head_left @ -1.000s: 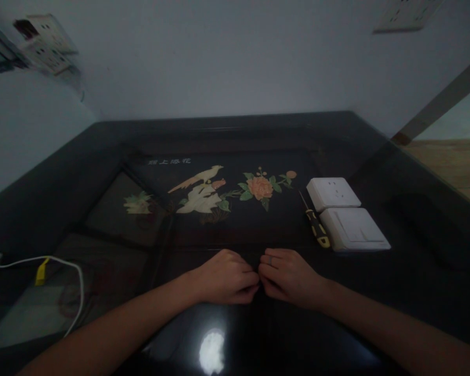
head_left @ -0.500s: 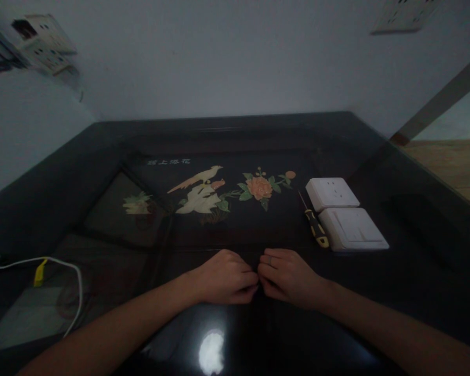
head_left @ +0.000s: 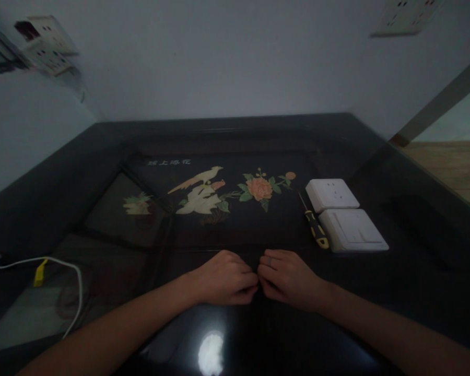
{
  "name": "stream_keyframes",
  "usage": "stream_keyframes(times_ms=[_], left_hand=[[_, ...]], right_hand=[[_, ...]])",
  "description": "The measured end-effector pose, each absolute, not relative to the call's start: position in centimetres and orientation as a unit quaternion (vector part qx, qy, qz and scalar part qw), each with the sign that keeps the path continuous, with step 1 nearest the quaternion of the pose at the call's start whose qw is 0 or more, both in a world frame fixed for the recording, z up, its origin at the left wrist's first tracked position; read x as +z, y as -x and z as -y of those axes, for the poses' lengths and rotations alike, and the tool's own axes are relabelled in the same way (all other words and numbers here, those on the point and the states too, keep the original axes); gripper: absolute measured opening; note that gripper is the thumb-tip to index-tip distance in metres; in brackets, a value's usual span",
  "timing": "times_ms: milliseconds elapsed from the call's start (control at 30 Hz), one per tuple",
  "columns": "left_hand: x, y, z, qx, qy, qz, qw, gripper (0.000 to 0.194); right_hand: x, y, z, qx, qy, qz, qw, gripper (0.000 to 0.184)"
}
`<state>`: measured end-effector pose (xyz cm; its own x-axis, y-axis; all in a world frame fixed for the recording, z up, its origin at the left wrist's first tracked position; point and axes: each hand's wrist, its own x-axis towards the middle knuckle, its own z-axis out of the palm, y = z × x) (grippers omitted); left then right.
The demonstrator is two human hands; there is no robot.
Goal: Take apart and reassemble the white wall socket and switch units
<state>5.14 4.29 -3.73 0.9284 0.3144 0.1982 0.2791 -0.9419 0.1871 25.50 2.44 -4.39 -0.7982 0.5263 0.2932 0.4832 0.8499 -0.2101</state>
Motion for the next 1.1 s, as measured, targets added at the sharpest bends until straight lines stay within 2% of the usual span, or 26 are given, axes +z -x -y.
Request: stream_keyframes(times_ms=[1100], left_hand=[[-3.62,-5.19,-4.23,0.11,-0.979,-0.156,0.075,0.018]], right_hand=[[-4.43,-25.52,-2.38,0.066,0.279,0.945,0.16,0.012]])
